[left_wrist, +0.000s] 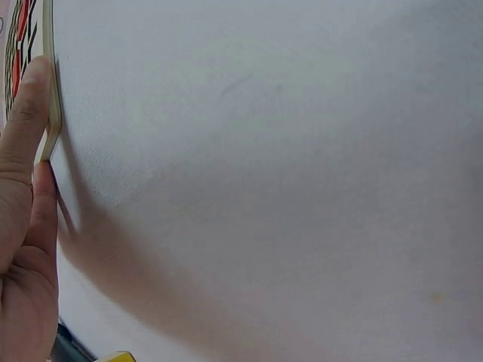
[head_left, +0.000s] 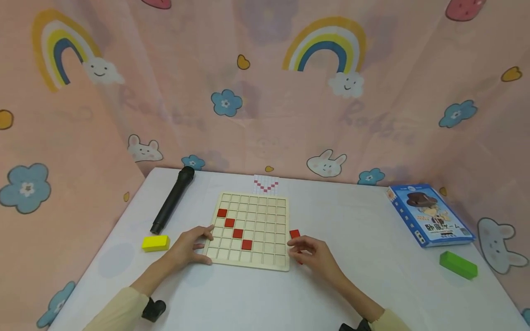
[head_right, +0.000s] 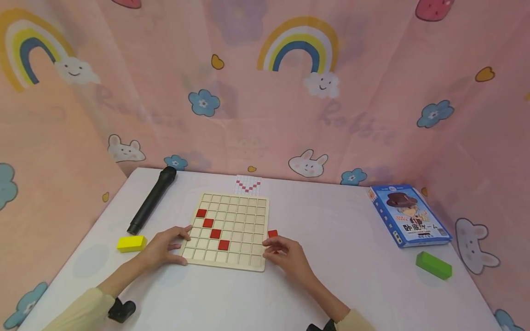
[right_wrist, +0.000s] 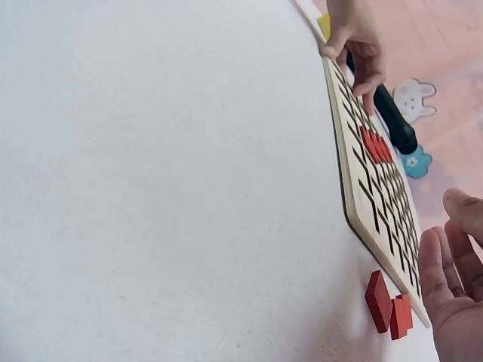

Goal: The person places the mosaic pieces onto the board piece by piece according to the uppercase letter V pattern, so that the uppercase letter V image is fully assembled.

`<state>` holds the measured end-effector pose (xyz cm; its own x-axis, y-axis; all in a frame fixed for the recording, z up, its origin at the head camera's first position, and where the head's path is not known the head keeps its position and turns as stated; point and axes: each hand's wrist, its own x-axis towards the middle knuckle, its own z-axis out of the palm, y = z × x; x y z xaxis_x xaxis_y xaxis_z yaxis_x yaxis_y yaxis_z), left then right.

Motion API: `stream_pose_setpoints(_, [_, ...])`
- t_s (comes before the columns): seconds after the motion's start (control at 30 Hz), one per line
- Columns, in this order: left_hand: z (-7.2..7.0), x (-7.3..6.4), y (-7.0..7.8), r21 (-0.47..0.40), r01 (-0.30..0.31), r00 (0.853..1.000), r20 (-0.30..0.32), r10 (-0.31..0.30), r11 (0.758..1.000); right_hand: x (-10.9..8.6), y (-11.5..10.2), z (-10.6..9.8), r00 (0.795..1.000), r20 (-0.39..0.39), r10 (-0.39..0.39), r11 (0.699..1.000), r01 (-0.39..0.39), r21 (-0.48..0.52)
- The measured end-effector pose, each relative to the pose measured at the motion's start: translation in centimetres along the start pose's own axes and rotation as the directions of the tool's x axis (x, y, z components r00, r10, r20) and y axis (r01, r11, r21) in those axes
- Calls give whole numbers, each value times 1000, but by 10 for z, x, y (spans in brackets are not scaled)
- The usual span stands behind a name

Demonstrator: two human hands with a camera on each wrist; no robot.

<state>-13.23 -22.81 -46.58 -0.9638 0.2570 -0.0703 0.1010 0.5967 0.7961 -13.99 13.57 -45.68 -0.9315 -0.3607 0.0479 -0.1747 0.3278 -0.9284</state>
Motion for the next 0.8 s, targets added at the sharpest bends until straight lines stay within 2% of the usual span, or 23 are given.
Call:
stream_pose_setpoints(0.17, [0, 0, 0, 0, -12, 1000, 4, 12, 1000, -15, -1, 2, 993, -87, 75, 997, -75, -7])
stream_pose_setpoints(0.3, [1, -1, 1, 4, -17, 1000, 4, 17, 1000, -23, 1, 3, 970, -183, 162, 987, -159, 34])
stream_pose_setpoints(0.43, [0, -1, 0, 9, -23, 1000, 3, 23, 1000, -25, 6, 3, 944, -252, 212, 977, -213, 22])
stream_pose_setpoints(0.53, [0, -1, 0, 14, -31, 1000, 3, 31, 999, -25, 9, 4, 934, -279, 224, 972, -235, -6])
stream_pose_setpoints(0.8, [-1, -1, -3, 19, -56, 998, 6, 56, 998, -19, 16, 5, 930, -291, 223, 961, -260, -95])
